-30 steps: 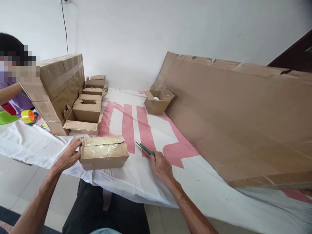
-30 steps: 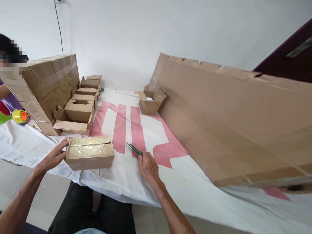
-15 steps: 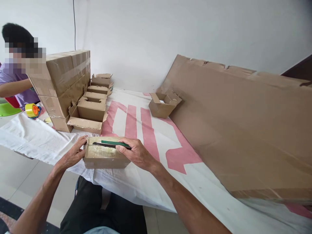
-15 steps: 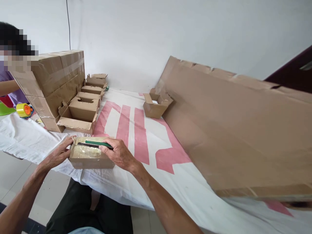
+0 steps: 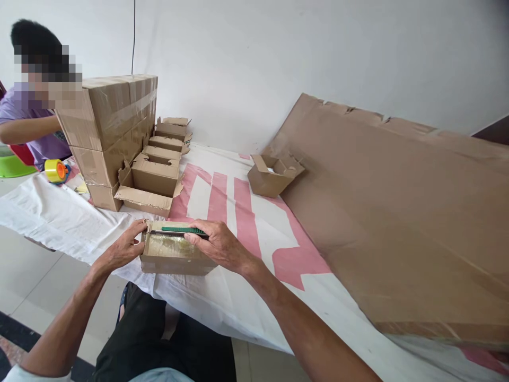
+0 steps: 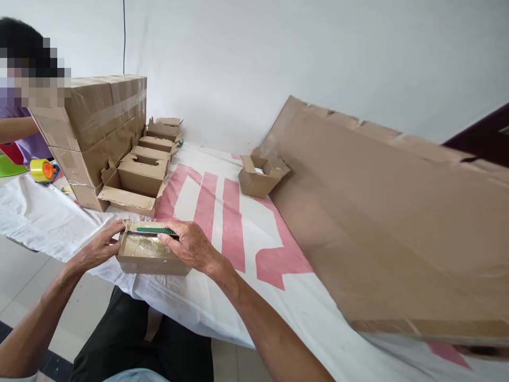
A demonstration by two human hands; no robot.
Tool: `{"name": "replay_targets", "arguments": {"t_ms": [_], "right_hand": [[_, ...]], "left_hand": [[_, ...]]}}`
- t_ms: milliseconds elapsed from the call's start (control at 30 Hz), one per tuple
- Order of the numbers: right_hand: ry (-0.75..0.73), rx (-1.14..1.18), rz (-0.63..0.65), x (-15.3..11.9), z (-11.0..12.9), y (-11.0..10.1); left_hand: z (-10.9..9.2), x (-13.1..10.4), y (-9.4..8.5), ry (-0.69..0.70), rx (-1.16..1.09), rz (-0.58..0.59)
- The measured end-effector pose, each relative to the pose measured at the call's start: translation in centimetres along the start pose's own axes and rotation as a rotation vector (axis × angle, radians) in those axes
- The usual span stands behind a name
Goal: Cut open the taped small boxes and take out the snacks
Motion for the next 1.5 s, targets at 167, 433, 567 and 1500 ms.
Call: {"name": "replay_targets", "arguments": {"t_ms": [167,433,567,1500], "right_hand": [[-0.007,-0.136,0.032,0.7,0.6,-0.3],[-0.101,-0.426,0.068,2.5,2.0,0.2],[-0.100,-0.545,0.102,2.5,1.9,0.6],[-0.116,-0.468,0.055,1.4,2.0,0.3]], "left_hand": [[0.0,0.0,-0.2,0.008,0.016,-0.021],[0.2,0.0,-0.4,0.003,0.092,-0.043],[0.6,0.0,-0.4,-0.010,0.100,-0.046],[1.0,0.0,-0.3,-0.046,0.060,-0.025]]}}
Point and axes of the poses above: each hand's wrist, its own x-axis towards the middle knuckle, its own y-axis out of the palm, z = x × y, the point moved 5 cm from there along x, towards the middle knuckle, and after that the axes turned 1 degree about z, right-handed, at the moved point
